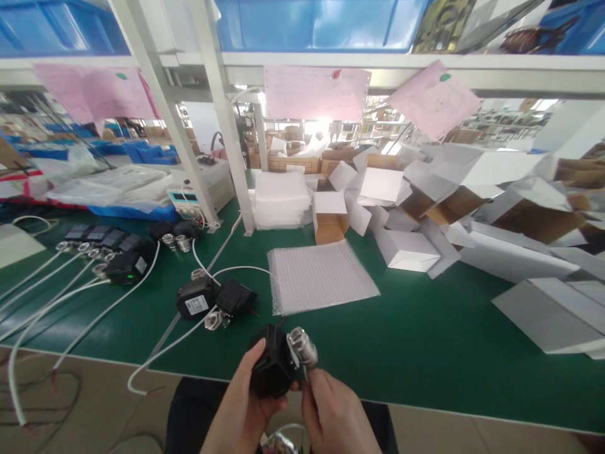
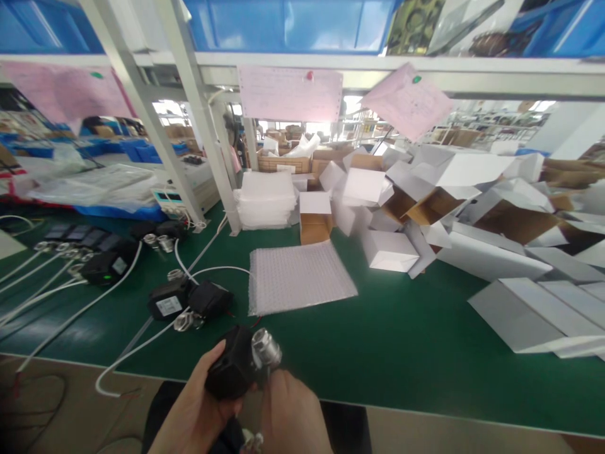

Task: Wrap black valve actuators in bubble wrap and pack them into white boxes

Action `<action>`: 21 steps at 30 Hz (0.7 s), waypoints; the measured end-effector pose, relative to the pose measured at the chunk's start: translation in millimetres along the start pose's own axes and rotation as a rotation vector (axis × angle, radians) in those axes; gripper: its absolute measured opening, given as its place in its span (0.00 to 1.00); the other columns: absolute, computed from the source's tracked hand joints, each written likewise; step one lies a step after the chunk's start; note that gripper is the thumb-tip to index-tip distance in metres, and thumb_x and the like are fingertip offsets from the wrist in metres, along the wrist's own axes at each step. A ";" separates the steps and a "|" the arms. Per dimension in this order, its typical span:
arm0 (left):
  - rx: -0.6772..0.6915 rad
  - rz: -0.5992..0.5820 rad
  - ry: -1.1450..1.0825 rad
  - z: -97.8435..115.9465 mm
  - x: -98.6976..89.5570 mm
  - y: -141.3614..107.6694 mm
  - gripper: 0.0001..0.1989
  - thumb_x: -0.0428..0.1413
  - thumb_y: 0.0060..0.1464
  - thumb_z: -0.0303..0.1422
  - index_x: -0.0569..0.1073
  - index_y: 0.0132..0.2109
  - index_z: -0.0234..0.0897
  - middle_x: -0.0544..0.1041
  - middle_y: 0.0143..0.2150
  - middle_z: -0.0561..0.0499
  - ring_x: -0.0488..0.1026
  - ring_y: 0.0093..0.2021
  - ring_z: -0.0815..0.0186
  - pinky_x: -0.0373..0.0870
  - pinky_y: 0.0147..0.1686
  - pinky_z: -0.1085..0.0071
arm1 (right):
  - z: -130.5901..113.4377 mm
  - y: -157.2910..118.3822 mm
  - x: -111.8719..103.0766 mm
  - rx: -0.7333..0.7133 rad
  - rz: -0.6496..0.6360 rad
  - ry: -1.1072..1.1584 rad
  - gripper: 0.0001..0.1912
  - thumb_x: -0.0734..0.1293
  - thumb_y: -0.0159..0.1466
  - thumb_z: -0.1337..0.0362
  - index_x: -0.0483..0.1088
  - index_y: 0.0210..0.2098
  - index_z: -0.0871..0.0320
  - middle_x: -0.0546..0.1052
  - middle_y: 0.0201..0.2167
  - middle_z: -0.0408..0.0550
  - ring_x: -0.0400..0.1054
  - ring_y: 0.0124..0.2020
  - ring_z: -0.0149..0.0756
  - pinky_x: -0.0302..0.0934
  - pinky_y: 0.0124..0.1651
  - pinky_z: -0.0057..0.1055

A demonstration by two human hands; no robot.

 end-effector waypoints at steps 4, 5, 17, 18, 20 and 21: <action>0.009 -0.075 0.044 -5.0 -3.5 12.4 0.19 0.63 0.58 0.37 0.72 0.53 0.31 0.83 0.41 0.42 0.82 0.29 0.59 0.79 0.23 0.70 | -0.2 10.2 -25.5 0.143 -0.207 0.150 0.13 0.56 0.67 0.75 0.70 0.34 0.59 0.80 0.30 0.53 0.76 0.30 0.41 0.60 0.31 0.31; 0.022 -0.099 0.067 -5.5 -4.2 16.0 0.22 0.66 0.55 0.39 0.72 0.52 0.31 0.83 0.40 0.43 0.81 0.29 0.60 0.79 0.23 0.71 | -1.5 12.2 -32.4 0.173 -0.261 0.194 0.13 0.57 0.67 0.74 0.71 0.34 0.59 0.80 0.31 0.53 0.76 0.31 0.41 0.61 0.33 0.31; 0.631 -0.044 0.818 25.9 21.1 40.4 0.16 0.60 0.53 0.45 0.71 0.41 0.37 0.75 0.37 0.50 0.75 0.30 0.65 0.69 0.24 0.72 | 8.4 41.2 -50.1 0.155 -0.262 0.281 0.12 0.58 0.68 0.74 0.67 0.31 0.59 0.73 0.30 0.48 0.67 0.31 0.36 0.56 0.35 0.31; 0.685 -0.043 0.861 29.5 26.7 41.0 0.15 0.59 0.54 0.44 0.72 0.41 0.37 0.75 0.40 0.48 0.75 0.35 0.62 0.71 0.28 0.70 | 12.7 42.4 -49.4 0.158 -0.254 0.294 0.12 0.59 0.68 0.75 0.67 0.30 0.59 0.74 0.30 0.47 0.67 0.31 0.35 0.56 0.36 0.30; 0.783 -0.076 0.958 35.0 43.6 40.9 0.15 0.58 0.57 0.43 0.73 0.44 0.36 0.75 0.45 0.44 0.75 0.44 0.57 0.74 0.37 0.66 | 17.8 42.8 -49.2 0.161 -0.239 0.323 0.11 0.59 0.67 0.76 0.69 0.31 0.60 0.75 0.31 0.48 0.68 0.32 0.36 0.58 0.36 0.29; 0.842 -0.112 1.034 36.2 55.4 39.7 0.16 0.57 0.59 0.42 0.73 0.47 0.35 0.75 0.48 0.42 0.75 0.48 0.55 0.74 0.43 0.63 | 18.2 42.6 -49.7 0.160 -0.231 0.346 0.11 0.59 0.66 0.76 0.70 0.32 0.60 0.76 0.31 0.49 0.70 0.33 0.36 0.60 0.37 0.29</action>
Point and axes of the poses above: each hand's wrist, its own y-axis towards the middle knuckle, its own x-axis out of the palm, z = x × y, the point moved 3 cm from there along y, towards the middle knuckle
